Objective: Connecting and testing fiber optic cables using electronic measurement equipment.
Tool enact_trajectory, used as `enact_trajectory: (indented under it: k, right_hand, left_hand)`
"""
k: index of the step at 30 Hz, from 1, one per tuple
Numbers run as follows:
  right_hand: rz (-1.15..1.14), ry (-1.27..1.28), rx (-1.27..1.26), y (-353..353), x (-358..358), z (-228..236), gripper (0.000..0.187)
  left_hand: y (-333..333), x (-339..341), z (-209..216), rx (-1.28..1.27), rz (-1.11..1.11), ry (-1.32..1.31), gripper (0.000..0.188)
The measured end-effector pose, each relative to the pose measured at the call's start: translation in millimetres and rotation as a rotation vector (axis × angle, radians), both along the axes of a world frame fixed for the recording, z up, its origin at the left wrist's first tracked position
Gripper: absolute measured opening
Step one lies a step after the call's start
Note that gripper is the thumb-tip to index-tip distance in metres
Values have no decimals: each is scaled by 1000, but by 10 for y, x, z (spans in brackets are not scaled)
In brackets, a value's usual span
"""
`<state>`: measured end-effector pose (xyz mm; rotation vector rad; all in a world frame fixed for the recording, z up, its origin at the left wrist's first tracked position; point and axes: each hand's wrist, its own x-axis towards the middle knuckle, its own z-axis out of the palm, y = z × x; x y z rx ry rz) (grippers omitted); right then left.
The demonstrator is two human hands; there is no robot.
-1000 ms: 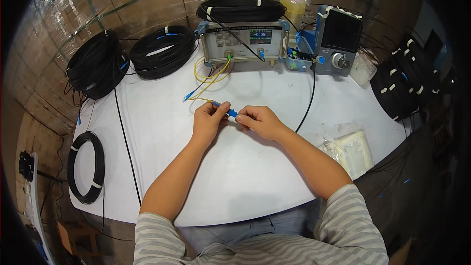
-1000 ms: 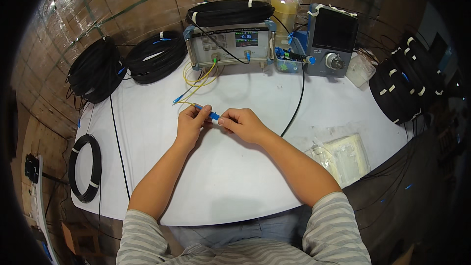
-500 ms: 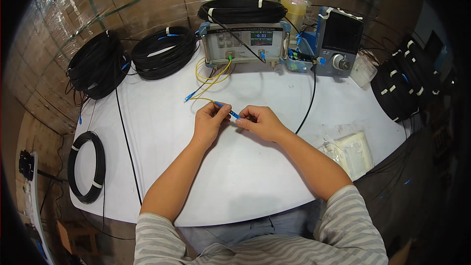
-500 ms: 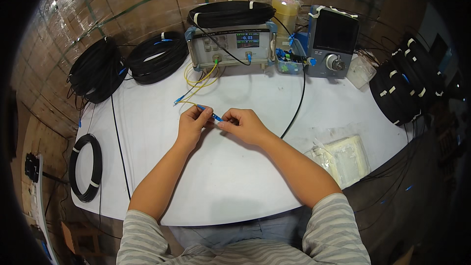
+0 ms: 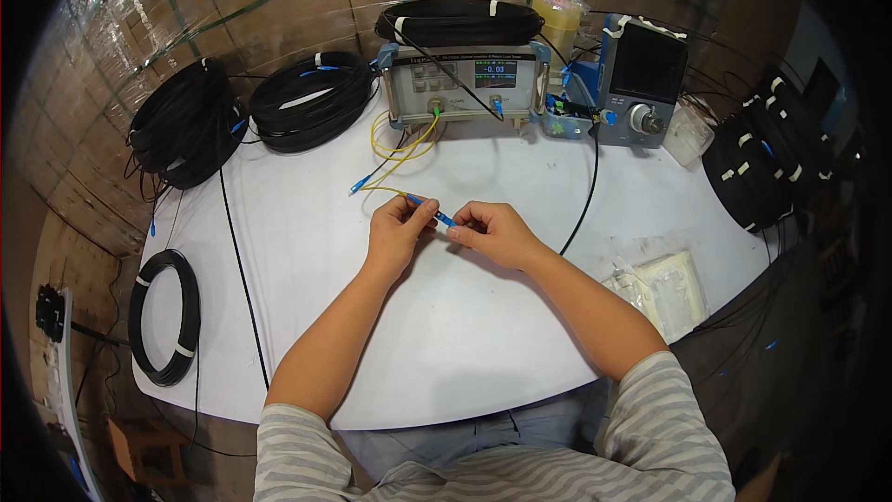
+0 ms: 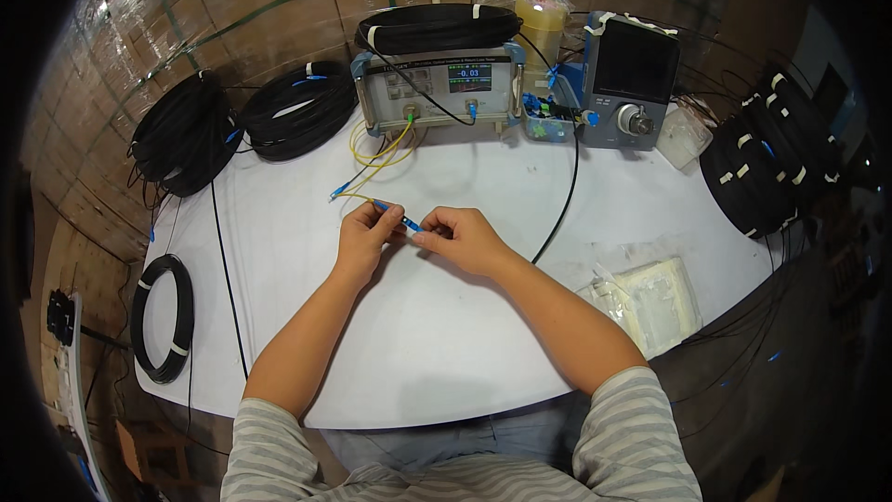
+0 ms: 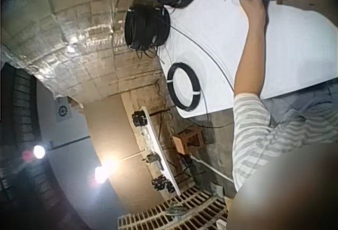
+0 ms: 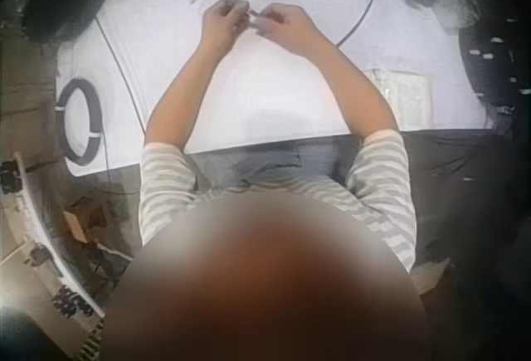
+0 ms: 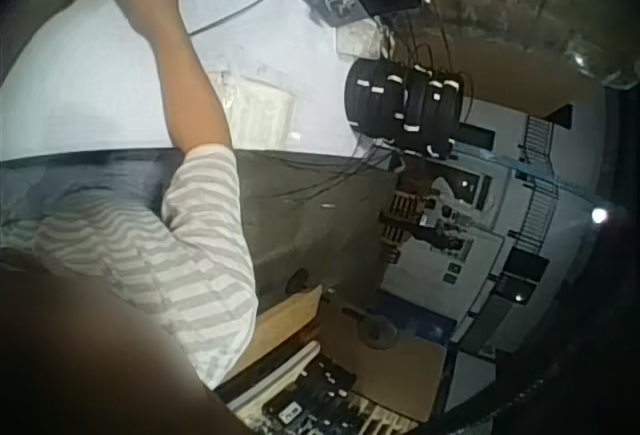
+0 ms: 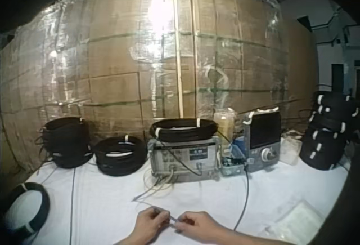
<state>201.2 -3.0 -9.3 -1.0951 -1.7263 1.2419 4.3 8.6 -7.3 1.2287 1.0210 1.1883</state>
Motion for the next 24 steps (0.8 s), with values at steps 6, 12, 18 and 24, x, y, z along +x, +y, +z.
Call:
enact_trajectory:
  k: [6, 12, 18, 24]
  right_hand:
    - [-9, -1, 22, -24, -11, 42, 19]
    - [-7, -3, 6, -11, -12, 10, 19]
    - [-10, -28, 10, -11, -8, 24, 20]
    - [1, -9, 6, -21, -6, 47, 20]
  left_hand:
    - [-16, 1, 40, -5, -3, 3, 26]
    - [1, -4, 6, -6, 4, 13, 27]
    - [-13, -3, 33, -5, -6, 5, 27]
    - [-12, -1, 36, -5, -2, 7, 26]
